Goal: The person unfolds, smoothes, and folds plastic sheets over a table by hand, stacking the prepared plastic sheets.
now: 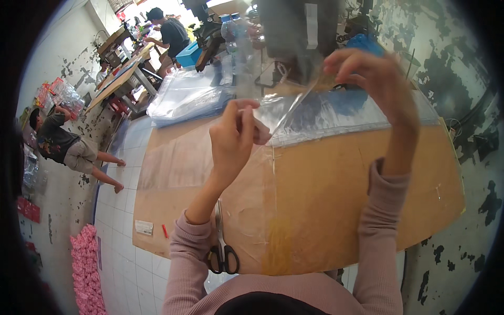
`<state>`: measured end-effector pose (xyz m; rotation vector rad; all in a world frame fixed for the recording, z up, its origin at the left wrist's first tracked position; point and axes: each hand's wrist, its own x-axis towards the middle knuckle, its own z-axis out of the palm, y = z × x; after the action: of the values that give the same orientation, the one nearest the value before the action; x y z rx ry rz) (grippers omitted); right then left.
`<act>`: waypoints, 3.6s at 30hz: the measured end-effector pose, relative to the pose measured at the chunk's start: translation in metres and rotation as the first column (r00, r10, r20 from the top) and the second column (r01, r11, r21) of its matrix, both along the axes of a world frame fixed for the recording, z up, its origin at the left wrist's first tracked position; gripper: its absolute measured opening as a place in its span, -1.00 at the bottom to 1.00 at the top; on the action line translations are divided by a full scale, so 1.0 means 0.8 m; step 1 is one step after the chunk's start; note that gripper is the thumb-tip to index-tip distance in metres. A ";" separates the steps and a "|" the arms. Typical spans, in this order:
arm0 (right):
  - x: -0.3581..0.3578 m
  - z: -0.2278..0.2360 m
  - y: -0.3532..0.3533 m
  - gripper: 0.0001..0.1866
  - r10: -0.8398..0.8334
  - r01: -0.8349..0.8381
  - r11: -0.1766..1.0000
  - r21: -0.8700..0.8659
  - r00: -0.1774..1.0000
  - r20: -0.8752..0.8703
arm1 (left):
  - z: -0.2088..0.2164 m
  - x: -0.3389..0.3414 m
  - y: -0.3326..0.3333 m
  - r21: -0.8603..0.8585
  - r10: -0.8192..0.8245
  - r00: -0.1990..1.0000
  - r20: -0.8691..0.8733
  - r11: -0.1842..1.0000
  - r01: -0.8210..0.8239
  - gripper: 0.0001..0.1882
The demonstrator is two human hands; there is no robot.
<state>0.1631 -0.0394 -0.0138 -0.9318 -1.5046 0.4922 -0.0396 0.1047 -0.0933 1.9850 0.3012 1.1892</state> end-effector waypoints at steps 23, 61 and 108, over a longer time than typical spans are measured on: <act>-0.227 -0.115 0.120 -0.76 -0.055 0.065 0.995 -0.082 0.991 0.125 | -0.070 -0.137 0.033 -0.318 -0.054 0.905 -0.422 0.944 -0.092 -0.60; -0.080 -0.207 -0.050 -0.64 0.185 -0.215 0.730 -0.649 0.976 -0.116 | -0.162 -0.127 -0.089 -0.637 -0.682 0.727 -0.080 0.597 0.489 -0.79; 0.174 -0.170 -0.303 -0.48 -0.423 0.734 0.678 -0.042 0.344 -0.838 | -0.041 -0.055 0.029 0.566 0.171 0.737 -0.654 0.757 0.326 -0.51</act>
<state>0.3023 -0.2821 -0.1501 -0.7338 -0.2936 0.0350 -0.0837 0.1279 -0.1261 3.0078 0.1445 0.4499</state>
